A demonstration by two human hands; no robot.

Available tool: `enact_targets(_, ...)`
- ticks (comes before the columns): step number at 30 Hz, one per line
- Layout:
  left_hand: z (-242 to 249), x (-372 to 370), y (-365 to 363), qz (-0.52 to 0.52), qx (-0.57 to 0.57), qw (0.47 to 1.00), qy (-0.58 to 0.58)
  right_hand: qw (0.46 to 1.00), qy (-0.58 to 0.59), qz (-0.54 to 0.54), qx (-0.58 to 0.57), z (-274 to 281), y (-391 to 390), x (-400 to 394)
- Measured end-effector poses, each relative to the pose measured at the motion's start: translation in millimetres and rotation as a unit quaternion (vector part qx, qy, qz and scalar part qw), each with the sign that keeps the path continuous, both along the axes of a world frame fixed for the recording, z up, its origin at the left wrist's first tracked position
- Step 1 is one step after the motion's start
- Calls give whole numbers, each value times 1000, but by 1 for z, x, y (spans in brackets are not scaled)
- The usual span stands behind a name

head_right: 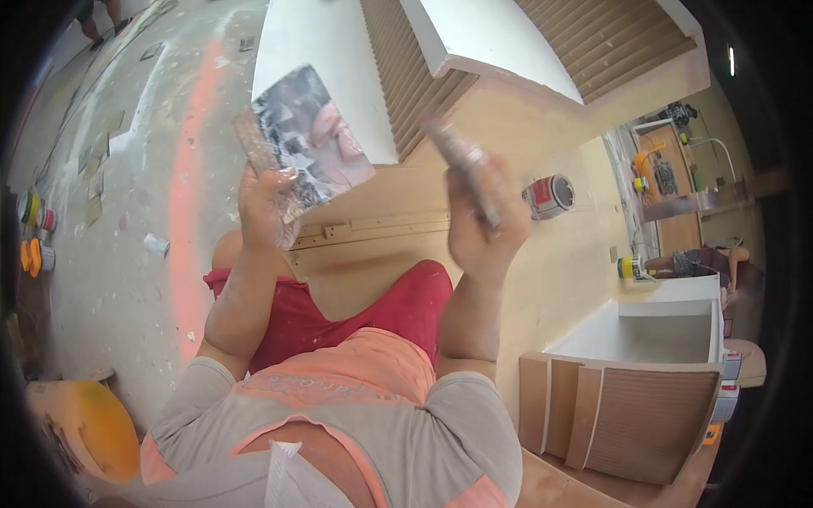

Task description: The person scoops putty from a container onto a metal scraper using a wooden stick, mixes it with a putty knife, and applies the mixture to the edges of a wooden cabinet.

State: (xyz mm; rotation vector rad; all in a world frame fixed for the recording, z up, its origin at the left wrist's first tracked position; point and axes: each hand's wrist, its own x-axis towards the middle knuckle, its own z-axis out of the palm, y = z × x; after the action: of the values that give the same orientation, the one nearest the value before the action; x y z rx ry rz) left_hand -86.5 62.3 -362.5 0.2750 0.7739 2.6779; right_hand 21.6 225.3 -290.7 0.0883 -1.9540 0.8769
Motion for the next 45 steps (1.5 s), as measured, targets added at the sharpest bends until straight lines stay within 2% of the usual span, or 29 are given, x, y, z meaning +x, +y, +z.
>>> enact_targets(1,3,4,0,4,0,1000,-1,996,-15,90,18,0,-3,1)
enact_targets(2,9,8,0,-13,-6,1000,-7,982,-36,91,164,-12,0,1)
enact_targets(3,12,12,0,-30,-12,999,-14,981,-36,92,165,-11,-5,3)
enact_targets(5,9,11,1,-19,-20,1000,9,956,-136,34,259,-6,-14,8)
enact_targets(7,2,4,1,-29,21,999,-15,958,-156,14,241,3,8,16)
enact_targets(9,-3,-1,-6,-27,30,999,-1,985,-156,-4,68,13,30,19)
enact_targets(11,-3,-6,-8,-24,37,999,13,985,-172,-30,-7,35,55,14)
enact_targets(13,0,-8,-6,-14,49,998,-36,982,-187,-5,5,71,61,-1)
enact_targets(15,-6,-13,-9,-16,56,998,-26,975,-219,4,44,95,68,-16)
enact_targets(16,-9,-16,-11,-18,61,998,-16,965,-250,14,82,104,71,-24)
enact_targets(20,-16,-25,-14,-6,67,998,-20,957,-261,88,92,118,74,-47)
enact_targets(21,-18,-27,-15,-12,76,997,-21,957,-261,90,92,119,70,-50)
enact_targets(23,-17,-26,-15,-20,85,996,-23,938,-282,-1,202,119,62,-54)
enact_targets(27,-5,-22,-11,2,69,997,-40,949,-238,42,205,121,67,-54)
enact_targets(29,-5,-22,-11,5,67,997,-42,951,-250,139,113,123,62,-56)
enact_targets(30,-2,-21,-11,3,67,996,-51,951,-251,138,111,121,56,-58)
enact_targets(32,-2,-22,-10,-2,68,996,-58,893,-348,22,285,117,44,-59)
enact_targets(33,-7,-26,-10,-5,68,996,-56,893,-348,24,286,119,48,-58)
enact_targets(35,-15,-30,-13,-2,63,996,-60,954,-234,166,90,122,59,-54)
enact_targets(36,-18,-31,-13,8,63,997,-53,963,-218,144,67,120,57,-57)
enact_targets(37,-18,-31,-13,14,64,997,-44,963,-219,145,66,116,55,-59)
enact_targets(39,-9,-28,-13,7,64,997,-50,913,-292,36,281,111,46,-60)
enact_targets(41,-9,-28,-11,4,66,996,-57,909,-316,31,271,115,46,-48)
enact_targets(43,-16,-29,-11,-16,75,995,-57,978,-186,41,84,114,51,-26)
enact_targets(44,-14,-25,-11,-13,73,995,-62,977,-191,44,82,104,48,-20)
enact_targets(45,-5,-19,-8,-30,69,996,-50,993,-92,68,8,87,43,-16)
